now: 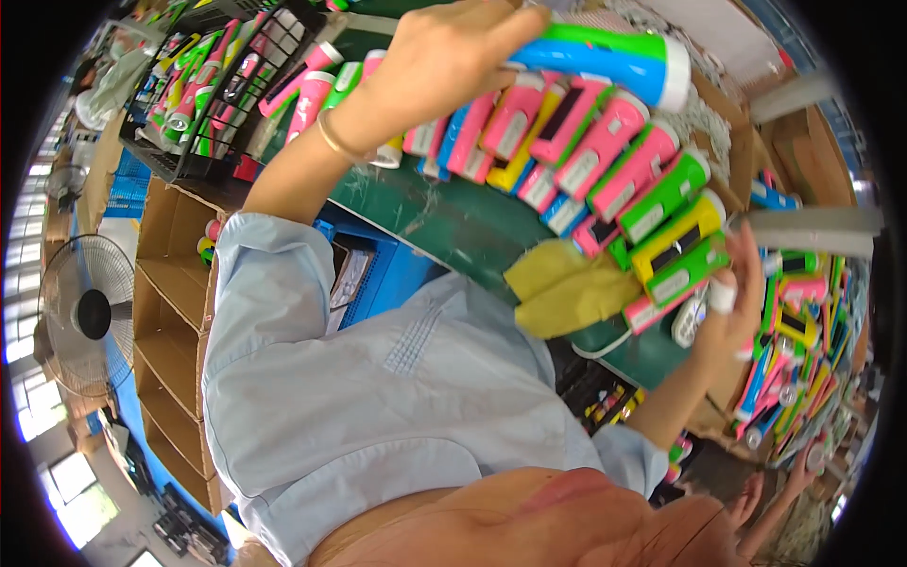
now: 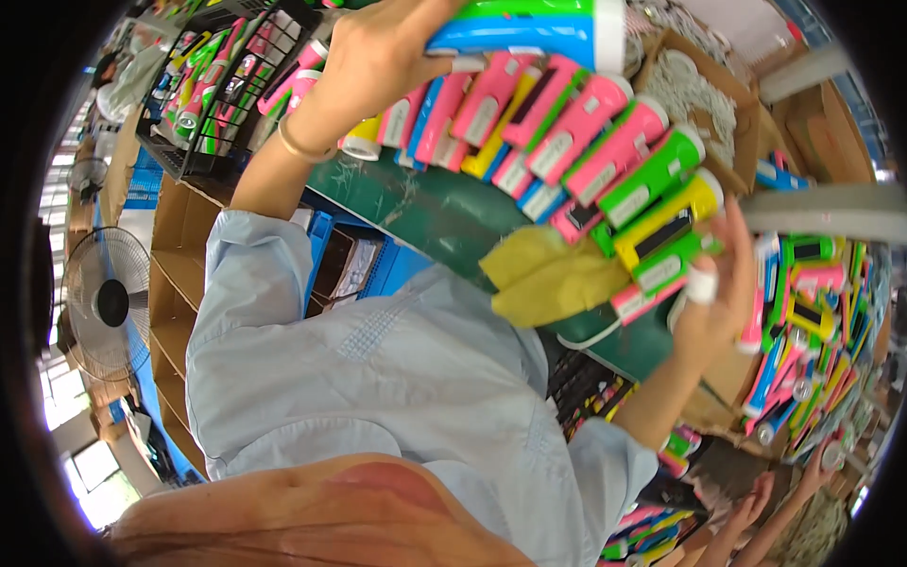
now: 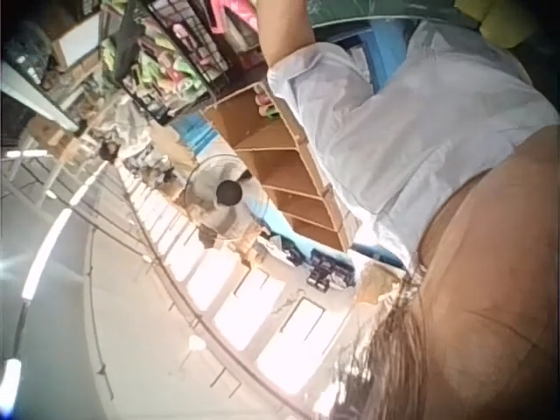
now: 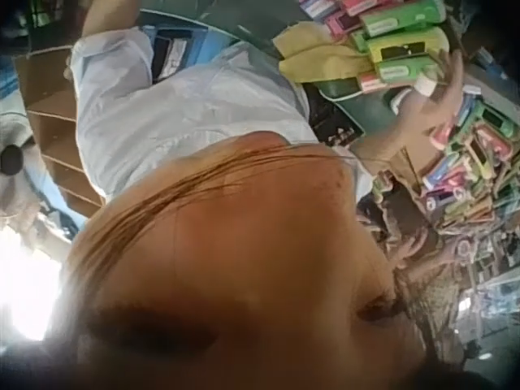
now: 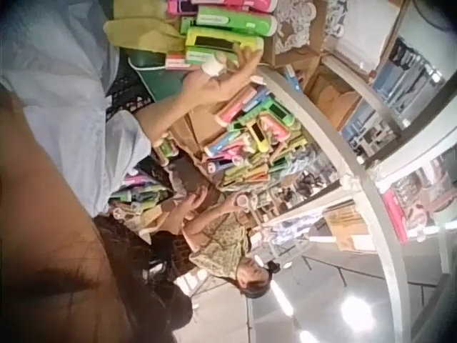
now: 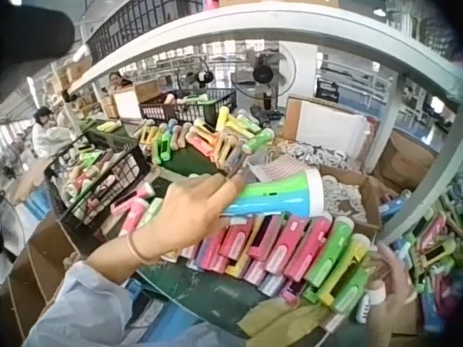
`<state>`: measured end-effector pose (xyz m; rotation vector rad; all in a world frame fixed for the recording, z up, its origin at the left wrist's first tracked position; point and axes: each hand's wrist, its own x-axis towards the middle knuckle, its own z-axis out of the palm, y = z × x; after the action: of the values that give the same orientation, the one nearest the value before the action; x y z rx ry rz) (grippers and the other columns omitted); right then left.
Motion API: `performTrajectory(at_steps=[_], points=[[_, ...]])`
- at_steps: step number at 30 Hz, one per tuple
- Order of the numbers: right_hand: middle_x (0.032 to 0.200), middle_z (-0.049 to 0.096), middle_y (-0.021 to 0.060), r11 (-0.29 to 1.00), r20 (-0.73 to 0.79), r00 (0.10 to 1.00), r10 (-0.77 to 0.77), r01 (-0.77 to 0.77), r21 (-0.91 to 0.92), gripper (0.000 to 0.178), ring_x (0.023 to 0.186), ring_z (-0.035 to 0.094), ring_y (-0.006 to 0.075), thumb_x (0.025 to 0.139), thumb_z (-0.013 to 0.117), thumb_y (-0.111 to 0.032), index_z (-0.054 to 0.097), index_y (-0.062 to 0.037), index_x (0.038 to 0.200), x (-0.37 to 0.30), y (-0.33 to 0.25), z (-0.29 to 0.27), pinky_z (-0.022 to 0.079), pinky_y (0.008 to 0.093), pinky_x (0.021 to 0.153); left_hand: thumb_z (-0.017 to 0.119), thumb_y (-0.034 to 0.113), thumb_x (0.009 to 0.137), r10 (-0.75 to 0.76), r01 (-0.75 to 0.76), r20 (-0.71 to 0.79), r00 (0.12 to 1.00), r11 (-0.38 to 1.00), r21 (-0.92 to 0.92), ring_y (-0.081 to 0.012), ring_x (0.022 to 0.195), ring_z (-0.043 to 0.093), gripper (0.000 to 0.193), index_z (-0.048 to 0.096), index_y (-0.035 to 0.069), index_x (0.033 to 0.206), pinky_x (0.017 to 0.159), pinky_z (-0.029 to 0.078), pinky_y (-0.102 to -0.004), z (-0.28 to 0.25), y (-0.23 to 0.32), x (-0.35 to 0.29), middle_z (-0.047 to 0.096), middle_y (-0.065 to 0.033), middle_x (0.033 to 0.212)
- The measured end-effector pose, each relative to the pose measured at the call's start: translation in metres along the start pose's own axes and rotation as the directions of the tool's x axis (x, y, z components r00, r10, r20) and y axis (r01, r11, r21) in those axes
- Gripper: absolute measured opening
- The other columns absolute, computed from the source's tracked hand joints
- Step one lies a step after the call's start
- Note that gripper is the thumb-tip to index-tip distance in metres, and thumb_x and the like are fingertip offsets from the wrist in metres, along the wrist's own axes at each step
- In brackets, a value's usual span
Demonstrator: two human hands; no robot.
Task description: Testing various flashlights by turning them on and inspecting them at a production line station.
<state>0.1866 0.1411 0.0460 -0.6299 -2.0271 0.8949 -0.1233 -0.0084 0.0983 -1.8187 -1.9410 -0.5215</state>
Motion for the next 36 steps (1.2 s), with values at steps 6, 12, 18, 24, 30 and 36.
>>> performTrajectory(at_steps=[6, 12, 18, 24, 30, 36], points=[[0.12, 0.051, 0.0134, 0.944, 0.0, 0.967, -0.254, 0.248, 0.22, 0.078, 0.106, 0.054, 0.0241, 0.067, 0.077, -0.034, 0.042, 0.0001, 0.127, 0.008, -0.025, 0.042, 0.044, 0.0343, 0.085, 0.072, 0.013, 0.052, 0.257, -0.287, -0.199, 0.946, 0.947, -0.144, -0.017, 0.073, 0.056, 0.049, 0.055, 0.013, 0.098, 0.057, 0.046, -0.0289, 0.022, 0.07, -0.017, 0.054, -0.0004, 0.079], [0.101, 0.059, 0.0077, 0.981, -0.051, 0.983, -0.178, 0.182, 0.07, 0.053, 0.089, 0.057, 0.0177, 0.064, 0.08, -0.022, 0.055, -0.0044, 0.108, -0.009, -0.013, 0.036, 0.046, 0.0275, 0.075, 0.076, 0.013, 0.056, 0.215, -0.235, -0.097, 0.972, 0.914, -0.331, -0.0222, 0.085, 0.057, 0.053, 0.056, 0.01, 0.105, 0.066, 0.049, -0.0332, 0.028, 0.092, -0.028, 0.058, -0.0033, 0.092], [0.1, 0.057, 0.0116, 0.883, -0.249, 0.858, -0.45, 0.469, 0.02, 0.053, 0.091, 0.057, 0.0201, 0.06, 0.084, -0.018, 0.055, -0.0008, 0.101, -0.01, -0.005, 0.033, 0.047, 0.0309, 0.079, 0.075, 0.019, 0.069, 0.066, -0.007, 0.038, 0.997, 0.571, -0.821, -0.0239, 0.098, 0.056, 0.06, 0.049, 0.01, 0.122, 0.078, 0.048, -0.0335, 0.036, 0.077, -0.032, 0.057, -0.0087, 0.108], [0.075, 0.061, 0.0095, 0.984, -0.012, 0.999, 0.047, -0.048, -0.169, 0.02, 0.066, 0.056, 0.0167, 0.072, 0.052, -0.012, 0.062, 0.0003, 0.085, -0.008, -0.005, -0.016, 0.046, 0.0295, 0.062, 0.049, 0.047, 0.087, 0.189, 0.417, 0.417, 0.889, 0.043, -0.908, -0.0238, 0.114, 0.049, 0.063, 0.041, 0.0, 0.128, 0.098, 0.037, -0.0355, 0.053, 0.071, -0.053, 0.05, -0.0153, 0.122], [0.065, 0.059, 0.014, 0.982, 0.341, 0.923, 0.178, -0.143, -0.124, 0.019, 0.061, 0.06, 0.0247, 0.077, 0.057, -0.018, 0.061, 0.0005, 0.08, -0.028, -0.024, 0.06, 0.046, 0.0338, 0.059, 0.07, 0.017, 0.073, 0.423, 0.641, 0.576, 0.7, -0.016, -0.768, -0.0174, 0.092, 0.058, 0.056, 0.041, -0.004, 0.116, 0.078, 0.049, -0.0301, 0.073, 0.13, -0.065, 0.056, -0.0113, 0.101], [0.09, 0.062, 0.0139, 0.982, 0.033, 0.984, 0.175, -0.177, 0.063, 0.025, 0.081, 0.06, 0.0184, 0.084, 0.058, -0.013, 0.057, 0.0022, 0.104, -0.045, 0.014, 0.058, 0.047, 0.0281, 0.068, 0.055, 0.031, 0.088, 0.055, 0.575, 0.743, 0.667, -0.672, -0.467, -0.0184, 0.065, 0.06, 0.036, 0.046, 0.003, 0.108, 0.058, 0.052, -0.0304, 0.079, 0.133, -0.054, 0.059, -0.0121, 0.085]])
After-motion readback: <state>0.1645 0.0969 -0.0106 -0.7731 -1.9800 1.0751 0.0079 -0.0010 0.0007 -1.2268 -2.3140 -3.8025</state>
